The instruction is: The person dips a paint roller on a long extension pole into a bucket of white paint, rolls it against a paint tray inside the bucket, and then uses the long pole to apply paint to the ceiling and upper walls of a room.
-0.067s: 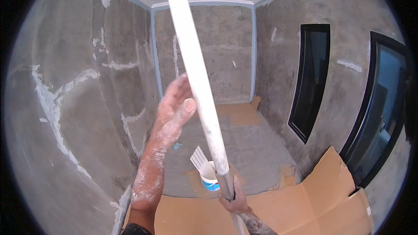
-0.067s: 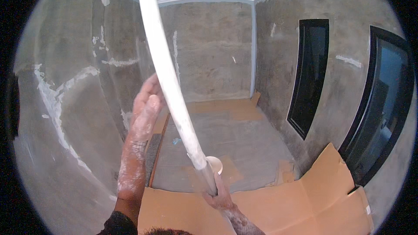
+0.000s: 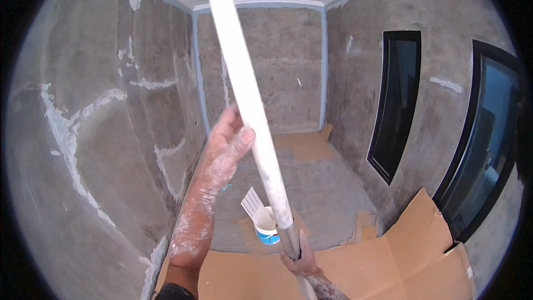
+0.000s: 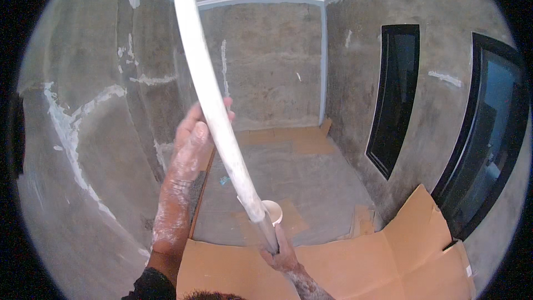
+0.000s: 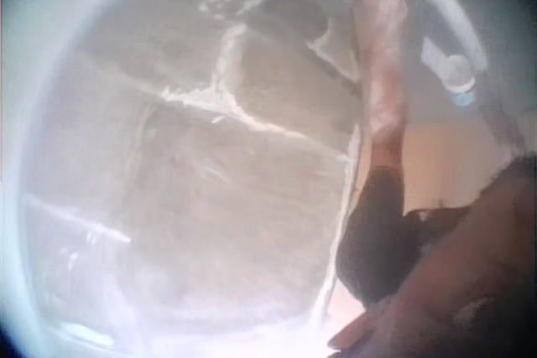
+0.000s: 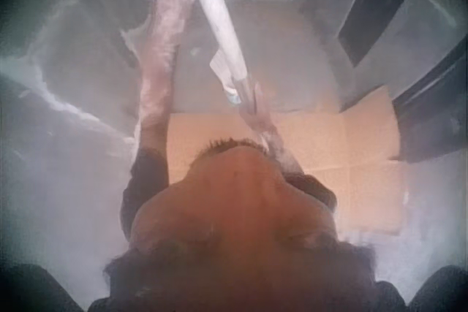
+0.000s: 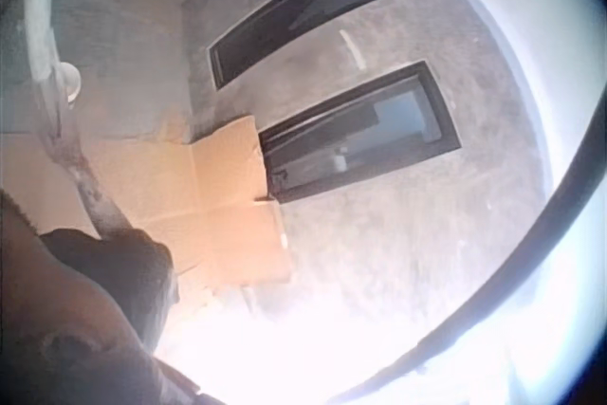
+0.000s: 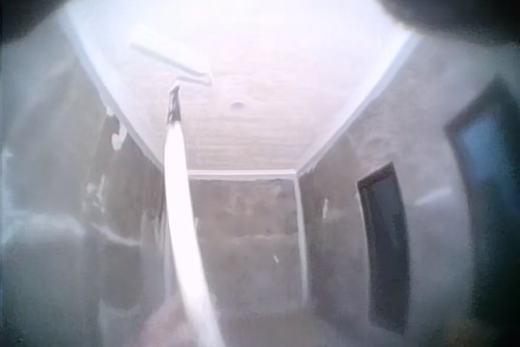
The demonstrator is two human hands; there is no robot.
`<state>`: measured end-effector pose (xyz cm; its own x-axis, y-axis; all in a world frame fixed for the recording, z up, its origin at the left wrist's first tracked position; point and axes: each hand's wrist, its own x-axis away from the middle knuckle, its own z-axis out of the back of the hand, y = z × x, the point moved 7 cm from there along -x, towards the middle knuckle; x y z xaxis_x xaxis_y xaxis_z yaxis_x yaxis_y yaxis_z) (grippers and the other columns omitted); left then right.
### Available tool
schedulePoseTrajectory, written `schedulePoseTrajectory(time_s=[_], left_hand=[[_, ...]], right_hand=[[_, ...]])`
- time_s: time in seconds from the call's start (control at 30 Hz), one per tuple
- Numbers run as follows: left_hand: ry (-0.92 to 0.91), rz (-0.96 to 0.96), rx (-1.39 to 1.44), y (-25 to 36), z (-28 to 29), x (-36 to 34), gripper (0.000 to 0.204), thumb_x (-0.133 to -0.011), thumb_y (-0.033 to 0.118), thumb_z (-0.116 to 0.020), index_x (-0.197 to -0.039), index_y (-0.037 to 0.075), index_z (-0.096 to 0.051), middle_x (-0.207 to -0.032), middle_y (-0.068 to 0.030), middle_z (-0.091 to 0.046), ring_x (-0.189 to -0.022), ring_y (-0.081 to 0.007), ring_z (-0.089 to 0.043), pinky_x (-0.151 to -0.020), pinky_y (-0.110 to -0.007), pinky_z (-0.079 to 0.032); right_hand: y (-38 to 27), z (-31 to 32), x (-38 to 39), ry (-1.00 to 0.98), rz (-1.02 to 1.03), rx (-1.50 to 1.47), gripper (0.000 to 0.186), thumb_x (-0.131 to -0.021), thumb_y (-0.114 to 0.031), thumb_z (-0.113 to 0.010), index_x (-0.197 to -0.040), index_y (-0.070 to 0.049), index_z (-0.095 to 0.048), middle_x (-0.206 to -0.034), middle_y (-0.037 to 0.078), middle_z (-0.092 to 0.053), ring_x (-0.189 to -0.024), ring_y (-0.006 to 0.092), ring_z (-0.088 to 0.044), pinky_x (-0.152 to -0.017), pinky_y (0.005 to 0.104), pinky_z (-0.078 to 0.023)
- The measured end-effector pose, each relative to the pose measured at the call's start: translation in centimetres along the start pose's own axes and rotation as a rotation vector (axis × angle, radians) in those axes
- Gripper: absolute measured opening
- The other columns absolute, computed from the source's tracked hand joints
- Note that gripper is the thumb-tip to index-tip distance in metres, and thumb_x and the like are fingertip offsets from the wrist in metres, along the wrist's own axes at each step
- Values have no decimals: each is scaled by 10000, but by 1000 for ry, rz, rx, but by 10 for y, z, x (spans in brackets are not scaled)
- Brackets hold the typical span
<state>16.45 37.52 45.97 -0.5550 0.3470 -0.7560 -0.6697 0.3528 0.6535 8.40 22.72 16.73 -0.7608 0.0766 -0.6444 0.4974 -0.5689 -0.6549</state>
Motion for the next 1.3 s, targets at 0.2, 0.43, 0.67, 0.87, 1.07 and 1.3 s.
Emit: schedulePoseTrajectory(time_s=[0.2,0.43,0.67,0.87,1.07,1.3], left_hand=[[192,206,338,-80,-85,1,335,-890,340,-621,-949,24,-526,-711,-95,-590,-591,-173,-589,-574,-314,-516],[466,323,332,-156,-100,61,241,-927,301,-570,-832,102,-473,-597,-17,-463,-467,-137,-467,-467,-313,-441],[751,363,315,-222,-71,104,193,-928,267,-566,-857,128,-452,-588,-5,-438,-475,-148,-463,-500,-336,-449],[962,355,389,-307,-35,134,289,-932,345,-540,-742,149,-445,-565,30,-380,-487,-131,-411,-543,-331,-424],[1253,302,485,-386,-17,138,258,-921,334,-551,-765,162,-440,-576,30,-372,-501,-126,-413,-552,-325,-420],[1527,280,510,-449,-13,139,228,-878,305,-585,-792,167,-425,-599,27,-381,-505,-124,-414,-539,-322,-409]], right_hand=[[111,65,61,-56,-173,97,889,-728,-203,-714,-1423,28,-210,-972,246,-633,-807,351,-674,-703,413,-549],[178,98,80,-203,-358,133,847,-698,-219,-755,-1401,-25,-325,-839,153,-639,-737,309,-662,-659,405,-539],[248,90,51,-266,-328,228,858,-642,-198,-763,-1390,-46,-372,-847,112,-606,-827,314,-591,-792,442,-459],[322,90,-14,-177,-264,463,844,-648,-280,-723,-1363,-12,-364,-1046,172,-521,-986,371,-479,-892,500,-347],[390,111,-99,-211,-254,580,864,-659,-391,-726,-1359,-36,-366,-1194,197,-434,-1175,417,-369,-1009,606,-228],[412,124,-198,-248,-233,559,881,-581,-239,-688,-1376,-72,-347,-1241,152,-404,-1236,403,-321,-1050,618,-162]])
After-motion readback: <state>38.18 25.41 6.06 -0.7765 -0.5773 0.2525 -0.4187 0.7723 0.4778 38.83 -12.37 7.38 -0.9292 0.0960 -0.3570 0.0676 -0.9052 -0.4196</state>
